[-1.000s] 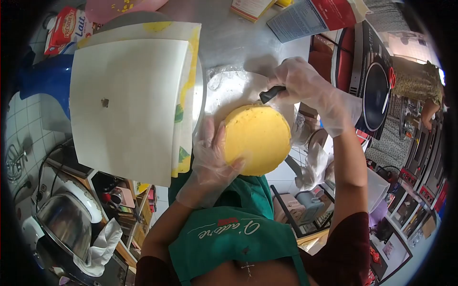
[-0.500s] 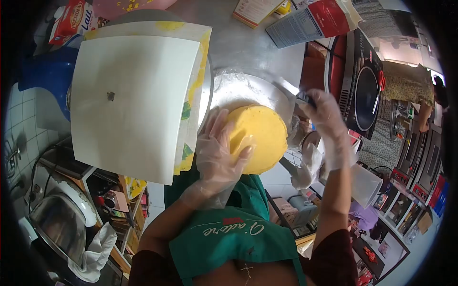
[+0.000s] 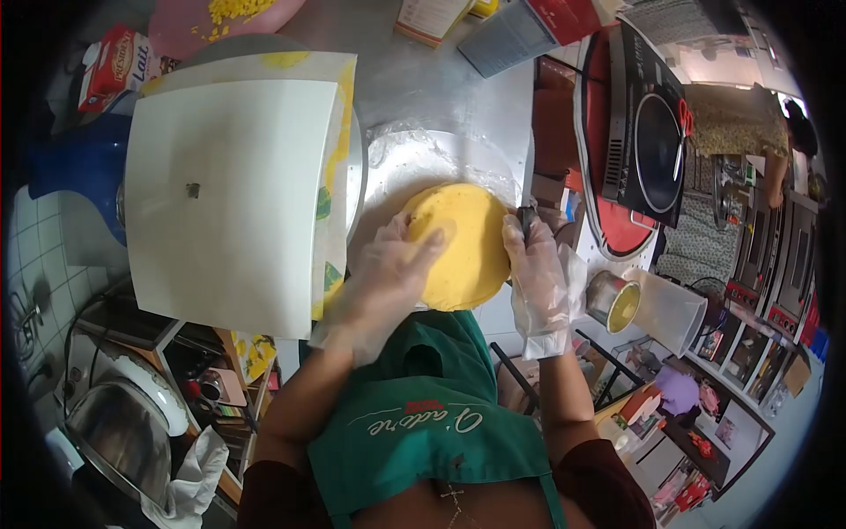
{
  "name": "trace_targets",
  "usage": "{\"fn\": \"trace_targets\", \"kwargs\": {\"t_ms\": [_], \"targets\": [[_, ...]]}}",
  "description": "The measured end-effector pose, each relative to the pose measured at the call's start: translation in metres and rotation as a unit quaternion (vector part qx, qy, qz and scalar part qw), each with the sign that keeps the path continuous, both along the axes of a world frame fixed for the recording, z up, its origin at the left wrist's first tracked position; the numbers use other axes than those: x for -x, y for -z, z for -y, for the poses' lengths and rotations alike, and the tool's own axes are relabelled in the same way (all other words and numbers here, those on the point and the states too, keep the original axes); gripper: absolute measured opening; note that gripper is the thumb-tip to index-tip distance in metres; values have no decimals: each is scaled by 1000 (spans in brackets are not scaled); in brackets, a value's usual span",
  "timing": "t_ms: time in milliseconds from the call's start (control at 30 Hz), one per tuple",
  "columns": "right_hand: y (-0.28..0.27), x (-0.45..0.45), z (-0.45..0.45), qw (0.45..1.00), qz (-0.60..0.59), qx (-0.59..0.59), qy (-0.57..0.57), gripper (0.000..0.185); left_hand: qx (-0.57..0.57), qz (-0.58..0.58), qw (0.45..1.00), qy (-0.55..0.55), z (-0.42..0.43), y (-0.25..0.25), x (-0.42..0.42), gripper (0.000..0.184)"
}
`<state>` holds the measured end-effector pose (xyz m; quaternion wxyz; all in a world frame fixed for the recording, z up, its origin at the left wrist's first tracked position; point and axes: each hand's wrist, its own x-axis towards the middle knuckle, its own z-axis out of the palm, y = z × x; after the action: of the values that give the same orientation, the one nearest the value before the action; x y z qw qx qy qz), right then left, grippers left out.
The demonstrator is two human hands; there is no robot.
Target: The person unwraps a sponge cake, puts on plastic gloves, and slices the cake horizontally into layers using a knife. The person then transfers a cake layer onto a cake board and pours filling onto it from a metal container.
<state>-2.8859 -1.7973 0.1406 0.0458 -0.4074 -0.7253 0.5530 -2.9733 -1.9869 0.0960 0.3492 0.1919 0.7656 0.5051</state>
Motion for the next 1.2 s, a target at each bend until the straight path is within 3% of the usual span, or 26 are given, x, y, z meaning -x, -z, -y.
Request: {"fn": "trace_targets", "kwargs": {"t_ms": [100, 267, 333, 433, 467, 567, 633, 700, 800, 867, 933, 1000, 1100, 1133, 1200], "targets": [[21, -12, -7, 999, -9, -31, -23, 24, 4, 1, 993, 118, -6, -46, 36, 41], [20, -10, -8, 987, -7, -143, -66, 27, 58, 173, 976, 120, -23, -73, 40, 37], [34, -14, -8, 985, -31, -156, -61, 25, -81, 243, 964, 67, -19, -56, 30, 30], [40, -21, -14, 989, -73, -126, -38, 25, -89, 162, 980, 74, -11, -41, 25, 34], [33, -25, -14, 987, -74, -141, -29, 26, -87, 97, 987, 93, -4, -9, 21, 36], [5, -42, -10, 985, -59, -163, -1, 27, -82, -67, 984, 144, 5, -11, 15, 41], [-5, -55, -3, 989, -21, -143, 19, 28, -33, -61, 985, 157, 2, -37, 13, 42], [2, -63, 7, 994, 0, -106, 34, 27, 66, 50, 985, 153, -7, -62, 8, 42], [9, -56, 22, 993, -44, -89, 68, 26, 15, 146, 978, 148, -11, -59, 10, 41], [27, -57, 18, 990, -49, -121, 51, 26, 44, 22, 978, 202, -4, -52, 14, 40], [40, -62, 16, 989, -41, -127, 56, 27, 14, -25, 988, 150, 2, -37, 8, 42], [48, -64, 12, 990, -24, -112, 77, 28, -81, 0, 997, -13, -1, -1, -17, 43], [40, -62, 11, 989, -71, -28, 125, 31, -225, 38, 939, -257, -8, 28, -46, 48], [39, -62, 9, 990, -70, -23, 123, 33, -232, 45, 935, -266, -4, 25, -47, 56], [38, -63, 7, 991, -67, -9, 116, 35, -106, -26, 953, -284, -4, 16, -45, 56]]}}
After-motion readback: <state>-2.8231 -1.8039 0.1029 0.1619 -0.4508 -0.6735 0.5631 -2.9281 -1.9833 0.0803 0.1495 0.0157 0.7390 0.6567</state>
